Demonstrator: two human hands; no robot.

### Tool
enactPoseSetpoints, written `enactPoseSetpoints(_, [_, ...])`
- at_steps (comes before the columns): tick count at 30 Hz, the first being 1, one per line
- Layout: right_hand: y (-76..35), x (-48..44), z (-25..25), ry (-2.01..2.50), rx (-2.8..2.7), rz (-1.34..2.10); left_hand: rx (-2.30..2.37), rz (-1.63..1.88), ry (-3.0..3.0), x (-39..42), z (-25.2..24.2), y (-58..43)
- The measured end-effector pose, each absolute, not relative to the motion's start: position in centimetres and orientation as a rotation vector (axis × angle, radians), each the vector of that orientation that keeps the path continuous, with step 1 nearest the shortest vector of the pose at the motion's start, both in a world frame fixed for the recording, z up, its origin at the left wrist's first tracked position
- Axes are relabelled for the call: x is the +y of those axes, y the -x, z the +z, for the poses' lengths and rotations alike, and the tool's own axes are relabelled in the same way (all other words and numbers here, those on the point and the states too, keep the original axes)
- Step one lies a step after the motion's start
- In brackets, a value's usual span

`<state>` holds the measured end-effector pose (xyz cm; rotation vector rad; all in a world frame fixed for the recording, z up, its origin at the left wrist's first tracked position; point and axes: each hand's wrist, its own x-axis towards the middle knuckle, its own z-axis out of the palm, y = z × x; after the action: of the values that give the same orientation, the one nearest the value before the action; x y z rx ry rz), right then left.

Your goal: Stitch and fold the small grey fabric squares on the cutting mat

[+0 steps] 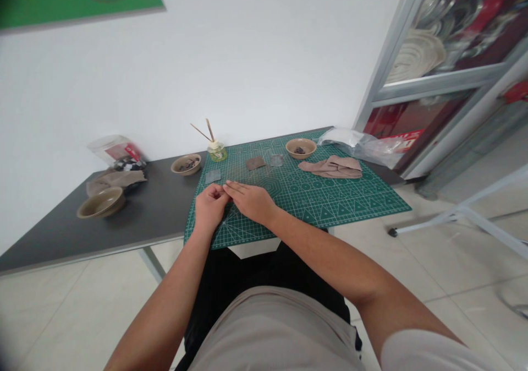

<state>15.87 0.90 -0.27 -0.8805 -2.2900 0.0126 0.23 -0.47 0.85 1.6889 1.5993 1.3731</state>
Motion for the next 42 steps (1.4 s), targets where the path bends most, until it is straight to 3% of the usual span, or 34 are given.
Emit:
enactPoseSetpoints(9, [-16.2,1.0,-0.4,1.011,-2.199,0.125,1.408,1.437,-1.509,-0.2,0.1,-0.2])
enactPoseSetpoints(20, [-16.1,1.1,-0.5,0.839,-2.293,0.039,1.598,1.362,-1.712,-0.2,0.5,0.0])
enactPoseSetpoints(27, [-16.4,1.4,-0.9,0.952,-2.182,0.149,1.315,1.464,-1.500,0.3,-0.3,-0.1])
enactPoseSetpoints(36, [-16.1,1.1,-0.8,0.780,-2.268,0.014,1.507,1.400,-1.712,-0.2,0.5,0.0])
enactPoseSetpoints(42, [-16.4,1.3,-0.8,0.921,-2.192,0.120,1.248,1.456,-1.533,0.0,-0.1,-0.1])
